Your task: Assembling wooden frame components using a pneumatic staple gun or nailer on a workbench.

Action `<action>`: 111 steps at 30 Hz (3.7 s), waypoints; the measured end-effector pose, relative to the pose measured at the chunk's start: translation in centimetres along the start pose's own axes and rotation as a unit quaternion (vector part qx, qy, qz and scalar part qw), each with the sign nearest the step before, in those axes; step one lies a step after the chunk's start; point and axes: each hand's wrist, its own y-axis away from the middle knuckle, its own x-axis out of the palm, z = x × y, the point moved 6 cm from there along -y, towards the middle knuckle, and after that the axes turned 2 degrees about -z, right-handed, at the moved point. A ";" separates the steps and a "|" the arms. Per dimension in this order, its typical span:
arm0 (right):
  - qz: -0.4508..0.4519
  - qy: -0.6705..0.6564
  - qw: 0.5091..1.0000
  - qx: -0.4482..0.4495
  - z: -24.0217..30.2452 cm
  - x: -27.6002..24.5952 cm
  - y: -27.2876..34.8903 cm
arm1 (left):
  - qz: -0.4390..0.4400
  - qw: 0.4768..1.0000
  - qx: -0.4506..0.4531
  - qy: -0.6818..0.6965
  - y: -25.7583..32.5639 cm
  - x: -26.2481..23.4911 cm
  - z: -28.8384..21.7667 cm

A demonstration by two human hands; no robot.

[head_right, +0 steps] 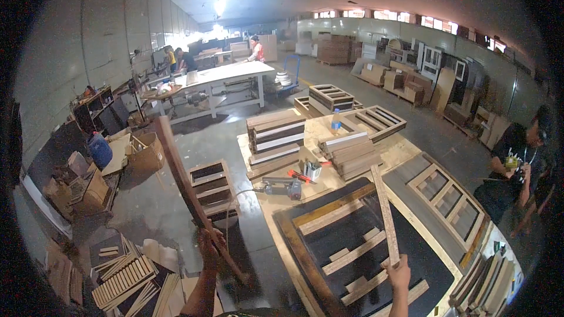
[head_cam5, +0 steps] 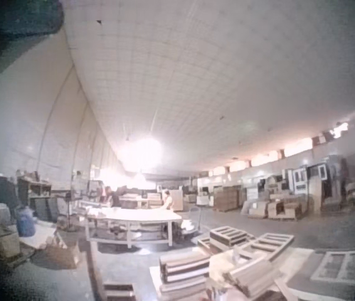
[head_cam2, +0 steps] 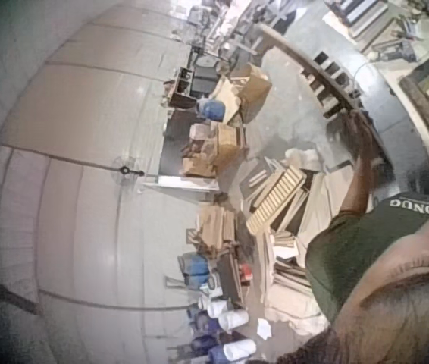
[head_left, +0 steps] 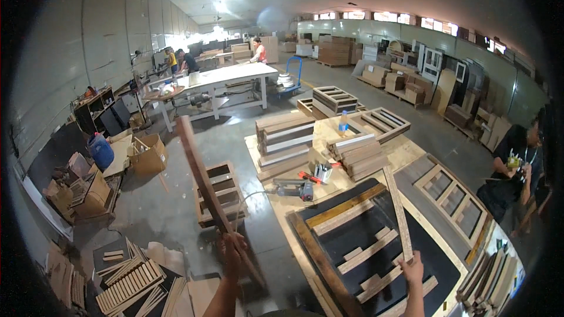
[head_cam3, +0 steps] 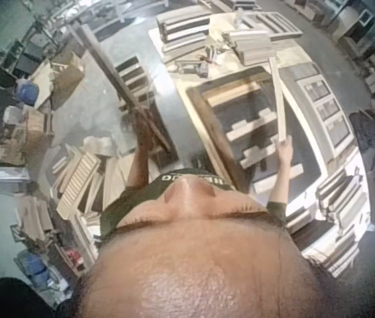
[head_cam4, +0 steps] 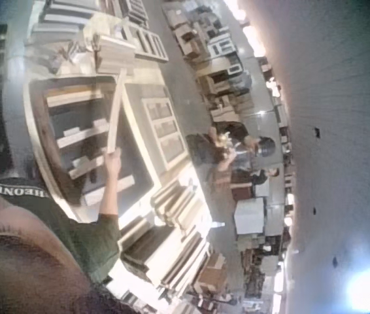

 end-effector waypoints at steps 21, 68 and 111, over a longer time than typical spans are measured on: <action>-0.039 0.147 0.983 -0.098 -13.3 -0.4 -16.6 | 0.292 0.770 -0.061 -0.565 7.9 10.4 9.7; -0.098 0.121 0.987 0.044 3.0 10.3 15.8 | 0.801 0.497 0.129 -0.308 2.9 18.6 26.6; -0.064 0.122 0.989 0.045 1.2 9.5 15.4 | 0.786 0.488 0.217 -0.312 2.6 19.6 27.2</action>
